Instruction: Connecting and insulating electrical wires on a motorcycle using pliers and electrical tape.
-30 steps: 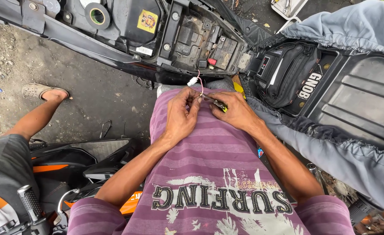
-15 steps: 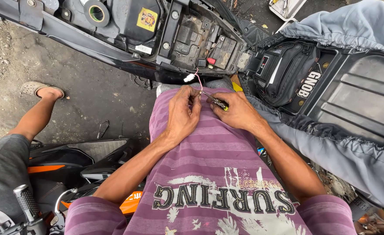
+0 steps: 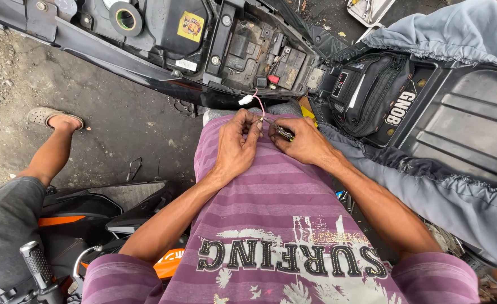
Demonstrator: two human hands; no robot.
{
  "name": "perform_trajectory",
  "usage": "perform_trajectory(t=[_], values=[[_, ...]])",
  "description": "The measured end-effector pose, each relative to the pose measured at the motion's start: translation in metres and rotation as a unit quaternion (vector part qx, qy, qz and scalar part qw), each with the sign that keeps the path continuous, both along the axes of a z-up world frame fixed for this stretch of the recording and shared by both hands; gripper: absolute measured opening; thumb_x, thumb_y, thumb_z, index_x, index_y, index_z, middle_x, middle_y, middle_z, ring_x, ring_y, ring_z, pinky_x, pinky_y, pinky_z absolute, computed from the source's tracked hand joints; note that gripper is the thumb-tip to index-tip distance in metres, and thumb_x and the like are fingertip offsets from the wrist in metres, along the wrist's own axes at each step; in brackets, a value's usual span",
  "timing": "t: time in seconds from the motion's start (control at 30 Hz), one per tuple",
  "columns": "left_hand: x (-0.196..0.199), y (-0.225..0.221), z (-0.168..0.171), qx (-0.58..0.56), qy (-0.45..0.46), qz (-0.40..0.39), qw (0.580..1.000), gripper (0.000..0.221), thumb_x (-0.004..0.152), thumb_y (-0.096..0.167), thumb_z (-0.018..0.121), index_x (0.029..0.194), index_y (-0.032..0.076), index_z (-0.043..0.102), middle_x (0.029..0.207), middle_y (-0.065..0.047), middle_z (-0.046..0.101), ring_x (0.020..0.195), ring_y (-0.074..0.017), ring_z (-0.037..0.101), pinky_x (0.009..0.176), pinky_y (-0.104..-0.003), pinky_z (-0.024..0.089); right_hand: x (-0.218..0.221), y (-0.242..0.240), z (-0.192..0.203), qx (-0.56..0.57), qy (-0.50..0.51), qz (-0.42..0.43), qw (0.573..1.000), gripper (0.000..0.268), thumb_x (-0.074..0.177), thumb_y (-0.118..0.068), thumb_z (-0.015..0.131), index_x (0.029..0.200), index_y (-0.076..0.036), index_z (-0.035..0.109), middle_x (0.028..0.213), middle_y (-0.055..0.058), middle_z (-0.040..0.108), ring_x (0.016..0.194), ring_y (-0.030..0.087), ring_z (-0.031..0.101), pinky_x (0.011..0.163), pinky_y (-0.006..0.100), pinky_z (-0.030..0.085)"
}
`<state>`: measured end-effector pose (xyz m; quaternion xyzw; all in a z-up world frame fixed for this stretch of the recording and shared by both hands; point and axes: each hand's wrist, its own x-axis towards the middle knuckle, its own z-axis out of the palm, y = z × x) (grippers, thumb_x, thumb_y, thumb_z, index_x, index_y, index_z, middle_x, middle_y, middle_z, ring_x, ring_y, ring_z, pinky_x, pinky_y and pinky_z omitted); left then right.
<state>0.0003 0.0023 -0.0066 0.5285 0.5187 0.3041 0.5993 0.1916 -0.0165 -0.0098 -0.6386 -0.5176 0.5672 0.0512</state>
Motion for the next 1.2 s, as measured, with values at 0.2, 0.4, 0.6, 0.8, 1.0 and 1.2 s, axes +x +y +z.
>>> perform_trajectory(t=[0.2, 0.4, 0.6, 0.8, 1.0, 1.2], values=[[-0.004, -0.004, -0.005, -0.065, -0.057, 0.013, 0.996, 0.011, 0.101, 0.001, 0.057, 0.091, 0.003, 0.063, 0.075, -0.009, 0.067, 0.069, -0.0167, 0.07, 0.066, -0.029, 0.057, 0.001, -0.017, -0.029, 0.028, 0.017, -0.011, 0.999, 0.003, 0.086, -0.021, 0.071, 0.087, -0.019, 0.07, 0.076, 0.006, 0.071, 0.08, 0.031, 0.071, 0.079, 0.04, 0.054], [-0.008, -0.004, -0.01, -0.102, -0.07, 0.006, 0.992, 0.01, 0.102, 0.002, 0.057, 0.094, 0.001, 0.064, 0.077, -0.009, 0.066, 0.071, -0.0148, 0.071, 0.067, -0.025, 0.058, -0.001, -0.01, -0.018, 0.041, 0.034, -0.003, 0.999, 0.005, 0.083, -0.018, 0.071, 0.083, -0.016, 0.067, 0.07, 0.007, 0.067, 0.071, 0.029, 0.068, 0.074, 0.04, 0.052], [-0.004, -0.008, -0.019, -0.131, -0.107, 0.017, 0.986, 0.01, 0.102, 0.004, 0.059, 0.097, -0.002, 0.065, 0.078, -0.01, 0.066, 0.072, -0.0141, 0.07, 0.07, -0.025, 0.059, -0.005, -0.004, -0.008, 0.063, 0.065, -0.038, 0.995, 0.008, 0.079, -0.016, 0.074, 0.086, -0.018, 0.071, 0.066, 0.007, 0.065, 0.066, 0.024, 0.065, 0.068, 0.036, 0.052], [-0.006, -0.011, -0.024, -0.134, -0.117, 0.018, 0.984, 0.01, 0.103, 0.003, 0.058, 0.098, -0.004, 0.064, 0.08, -0.01, 0.064, 0.074, -0.0146, 0.071, 0.071, -0.025, 0.06, 0.004, -0.011, -0.025, 0.063, 0.06, -0.025, 0.996, 0.007, 0.078, -0.016, 0.074, 0.083, -0.017, 0.069, 0.063, 0.006, 0.062, 0.063, 0.02, 0.062, 0.064, 0.033, 0.049], [-0.006, -0.012, -0.029, -0.133, -0.119, 0.02, 0.984, 0.011, 0.103, 0.004, 0.057, 0.099, -0.004, 0.064, 0.08, -0.01, 0.064, 0.074, -0.0145, 0.071, 0.071, -0.025, 0.06, 0.001, -0.014, -0.029, 0.037, 0.037, -0.019, 0.998, 0.009, 0.079, -0.018, 0.071, 0.088, -0.017, 0.07, 0.071, 0.009, 0.067, 0.073, 0.029, 0.067, 0.071, 0.039, 0.053], [-0.006, -0.01, -0.022, -0.127, -0.128, 0.024, 0.983, 0.011, 0.103, 0.004, 0.056, 0.099, -0.003, 0.064, 0.079, -0.009, 0.063, 0.073, -0.015, 0.072, 0.071, -0.026, 0.06, -0.013, -0.003, -0.013, 0.022, 0.012, 0.006, 1.0, 0.014, 0.08, -0.019, 0.07, 0.091, -0.011, 0.068, 0.078, 0.017, 0.069, 0.088, 0.046, 0.068, 0.082, 0.053, 0.053]])
